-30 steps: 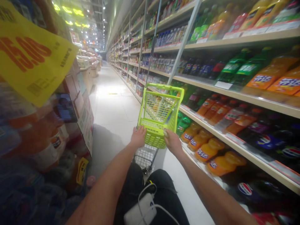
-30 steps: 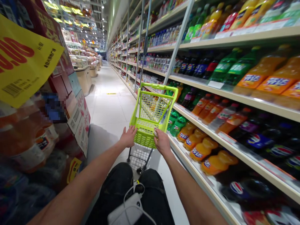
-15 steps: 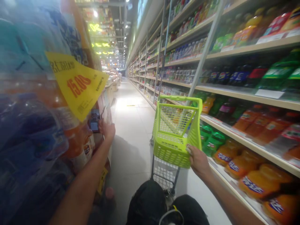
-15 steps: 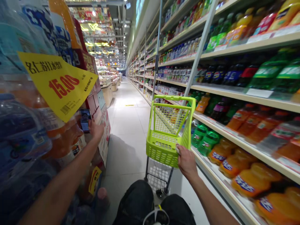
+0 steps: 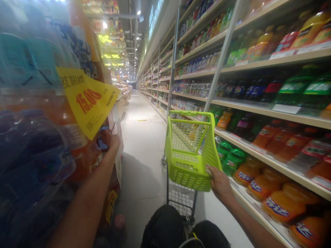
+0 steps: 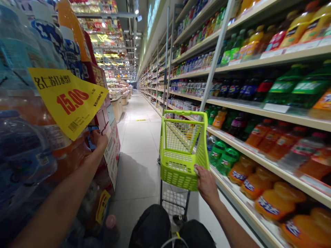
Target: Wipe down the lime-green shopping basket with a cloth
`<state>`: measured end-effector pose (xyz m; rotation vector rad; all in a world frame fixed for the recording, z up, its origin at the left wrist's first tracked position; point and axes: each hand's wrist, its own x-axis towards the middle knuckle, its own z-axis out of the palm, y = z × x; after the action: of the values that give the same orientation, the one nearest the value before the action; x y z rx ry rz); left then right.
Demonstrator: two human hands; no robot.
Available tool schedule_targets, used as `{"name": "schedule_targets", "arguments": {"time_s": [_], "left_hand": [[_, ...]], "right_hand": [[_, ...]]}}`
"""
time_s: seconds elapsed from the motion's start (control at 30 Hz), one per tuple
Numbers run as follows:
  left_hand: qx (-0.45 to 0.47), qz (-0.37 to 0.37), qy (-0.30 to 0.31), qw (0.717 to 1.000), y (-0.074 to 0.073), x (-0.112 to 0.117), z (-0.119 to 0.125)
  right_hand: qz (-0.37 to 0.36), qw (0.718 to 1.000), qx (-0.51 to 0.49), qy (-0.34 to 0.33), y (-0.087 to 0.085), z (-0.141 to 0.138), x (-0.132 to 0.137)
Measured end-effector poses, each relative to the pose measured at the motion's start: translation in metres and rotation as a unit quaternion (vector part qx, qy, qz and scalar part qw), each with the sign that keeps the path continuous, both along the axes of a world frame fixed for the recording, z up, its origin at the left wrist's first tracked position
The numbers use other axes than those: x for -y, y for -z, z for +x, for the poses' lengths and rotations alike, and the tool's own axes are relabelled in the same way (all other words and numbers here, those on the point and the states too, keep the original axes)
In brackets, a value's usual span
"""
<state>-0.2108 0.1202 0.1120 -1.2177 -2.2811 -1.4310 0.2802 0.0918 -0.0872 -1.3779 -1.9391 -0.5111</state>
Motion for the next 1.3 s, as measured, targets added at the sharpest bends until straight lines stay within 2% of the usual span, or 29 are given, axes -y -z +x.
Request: {"name": "schedule_targets", "arguments": {"time_s": [0.07, 0.13, 0.23, 0.3, 0.4, 0.47, 0.53, 0.63, 0.73, 0.87, 1.1, 1.3], "left_hand": [[-0.001, 0.046, 0.003, 0.999, -0.010, -0.001, 0.010], [-0.024, 0.072, 0.034, 0.997, -0.017, 0.002, 0.031], [-0.083, 0.065, 0.105, 0.989, -0.013, 0.016, 0.083], [-0.130, -0.003, 0.165, 0.978, 0.004, 0.033, 0.125], [-0.188, -0.131, 0.272, 0.935, 0.044, 0.058, 0.183], [-0.181, -0.198, 0.333, 0.904, 0.075, 0.070, 0.211], [-0.138, -0.271, 0.357, 0.883, 0.102, 0.075, 0.229], [-0.075, -0.361, 0.373, 0.852, 0.130, 0.072, 0.243], [-0.056, -0.367, 0.382, 0.846, 0.143, 0.065, 0.250], [-0.056, -0.356, 0.390, 0.848, 0.147, 0.053, 0.250], [-0.037, -0.339, 0.402, 0.850, 0.145, 0.025, 0.245], [-0.100, -0.299, 0.417, 0.852, 0.152, -0.001, 0.241]], "right_hand": [[-0.003, 1.000, -0.005, 0.004, -0.001, -0.001, 0.001], [-0.006, 1.000, -0.011, 0.006, -0.002, -0.003, 0.002], [-0.010, 1.000, -0.021, 0.008, -0.002, -0.007, 0.001], [-0.015, 0.999, -0.031, 0.010, -0.004, -0.010, 0.001], [-0.017, 0.999, -0.050, 0.005, -0.006, -0.017, 0.000], [-0.014, 0.998, -0.060, -0.004, -0.008, -0.021, 0.000], [-0.011, 0.998, -0.066, -0.009, -0.009, -0.025, 0.001], [-0.013, 0.998, -0.066, -0.013, -0.010, -0.028, 0.003], [-0.024, 0.998, -0.062, -0.021, -0.011, -0.029, 0.006], [-0.042, 0.998, -0.052, -0.016, -0.016, -0.029, 0.004], [-0.059, 0.998, -0.022, -0.001, -0.021, -0.024, -0.009], [-0.053, 0.998, -0.034, 0.002, -0.019, -0.013, -0.028]]}}
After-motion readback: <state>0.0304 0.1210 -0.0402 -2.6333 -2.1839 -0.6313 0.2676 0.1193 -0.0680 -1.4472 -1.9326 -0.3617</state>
